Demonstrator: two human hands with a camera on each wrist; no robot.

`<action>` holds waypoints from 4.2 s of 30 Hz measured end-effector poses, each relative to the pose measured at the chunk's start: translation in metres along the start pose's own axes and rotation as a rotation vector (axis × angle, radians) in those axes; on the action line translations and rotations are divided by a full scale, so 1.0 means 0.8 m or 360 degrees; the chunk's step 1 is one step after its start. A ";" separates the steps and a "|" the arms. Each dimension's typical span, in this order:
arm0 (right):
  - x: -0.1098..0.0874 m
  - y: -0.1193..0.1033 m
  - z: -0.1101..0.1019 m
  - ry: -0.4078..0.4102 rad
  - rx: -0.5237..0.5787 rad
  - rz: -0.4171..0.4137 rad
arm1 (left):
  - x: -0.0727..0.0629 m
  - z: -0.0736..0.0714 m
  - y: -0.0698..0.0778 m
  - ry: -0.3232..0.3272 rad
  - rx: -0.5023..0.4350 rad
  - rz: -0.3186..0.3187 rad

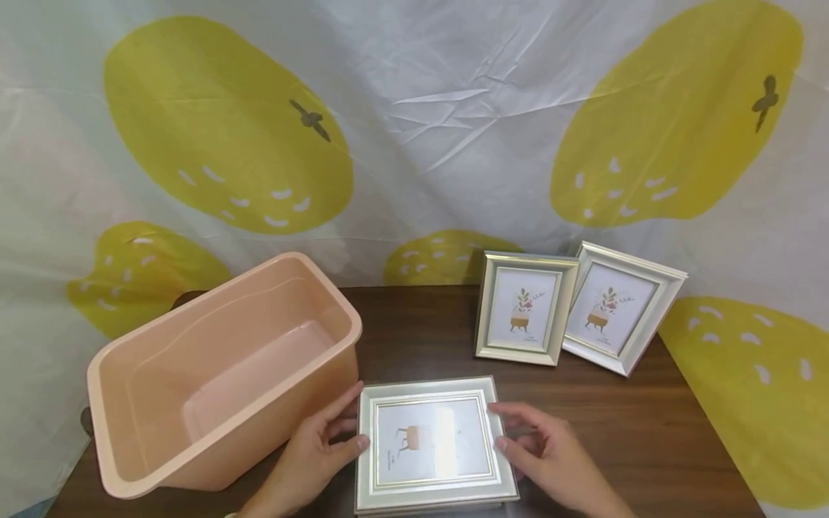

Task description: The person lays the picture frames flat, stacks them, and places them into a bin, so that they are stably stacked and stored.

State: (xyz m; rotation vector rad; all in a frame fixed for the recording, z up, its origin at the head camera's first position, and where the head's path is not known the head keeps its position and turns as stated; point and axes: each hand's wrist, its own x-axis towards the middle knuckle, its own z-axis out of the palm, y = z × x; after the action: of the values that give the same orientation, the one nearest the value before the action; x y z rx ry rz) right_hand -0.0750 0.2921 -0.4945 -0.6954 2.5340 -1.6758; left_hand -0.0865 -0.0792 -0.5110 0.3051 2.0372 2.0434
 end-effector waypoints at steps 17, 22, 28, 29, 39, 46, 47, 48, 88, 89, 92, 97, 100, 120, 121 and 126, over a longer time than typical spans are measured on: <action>0.000 -0.002 0.013 -0.0016 -0.0140 0.0207 | 0.000 -0.005 -0.002 0.0137 0.0289 -0.0046; 0.003 -0.003 0.015 -0.0005 -0.0203 0.0128 | -0.002 -0.008 -0.002 0.0159 0.0345 -0.0061; 0.006 -0.008 0.019 0.0049 -0.0311 0.0077 | -0.002 -0.010 -0.006 0.0182 0.0292 -0.0034; 0.006 -0.009 0.019 0.0057 -0.0324 0.0067 | -0.001 -0.010 -0.007 0.0185 0.0277 -0.0029; 0.004 -0.001 0.021 0.0027 -0.0391 0.0050 | 0.002 -0.012 -0.016 0.0178 0.0244 -0.0087; 0.006 0.006 0.009 -0.0060 -0.0431 -0.0113 | 0.004 -0.012 -0.018 0.0219 0.0235 -0.0073; 0.006 0.007 0.006 -0.0079 -0.0424 -0.0127 | 0.004 -0.012 -0.018 0.0221 0.0240 -0.0069; 0.006 0.008 0.003 -0.0095 -0.0421 -0.0134 | 0.004 -0.012 -0.018 0.0221 0.0248 -0.0063; 0.120 -0.056 -0.097 0.0437 -0.0522 -0.0151 | 0.002 0.002 -0.011 0.0301 0.0628 -0.0062; 0.123 -0.058 -0.102 0.0463 -0.0535 -0.0150 | 0.002 0.002 -0.011 0.0301 0.0635 -0.0066; 0.135 -0.061 -0.116 0.0546 -0.0550 -0.0152 | 0.002 0.002 -0.012 0.0299 0.0636 -0.0066; 0.157 -0.056 -0.141 0.0667 -0.0570 -0.0152 | 0.001 0.003 -0.012 0.0305 0.0643 -0.0065; 0.167 -0.047 -0.158 0.0712 -0.0601 -0.0081 | 0.001 0.003 -0.013 0.0313 0.0649 -0.0061; 0.170 0.021 -0.180 0.0722 -0.0509 0.0214 | 0.000 -0.001 -0.019 0.0294 0.0557 -0.0056; 0.170 0.021 -0.180 0.0703 -0.0524 0.0218 | -0.001 -0.002 -0.019 0.0289 0.0541 -0.0060; 0.166 0.019 -0.177 0.0629 -0.0647 0.0254 | -0.002 -0.004 -0.019 0.0260 0.0529 -0.0072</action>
State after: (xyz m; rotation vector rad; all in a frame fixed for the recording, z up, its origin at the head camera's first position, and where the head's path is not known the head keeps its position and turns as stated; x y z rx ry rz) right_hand -0.2368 0.3699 -0.4187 -0.1654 3.1507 -1.3714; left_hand -0.0854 -0.0827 -0.5263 0.1513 2.4604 1.7489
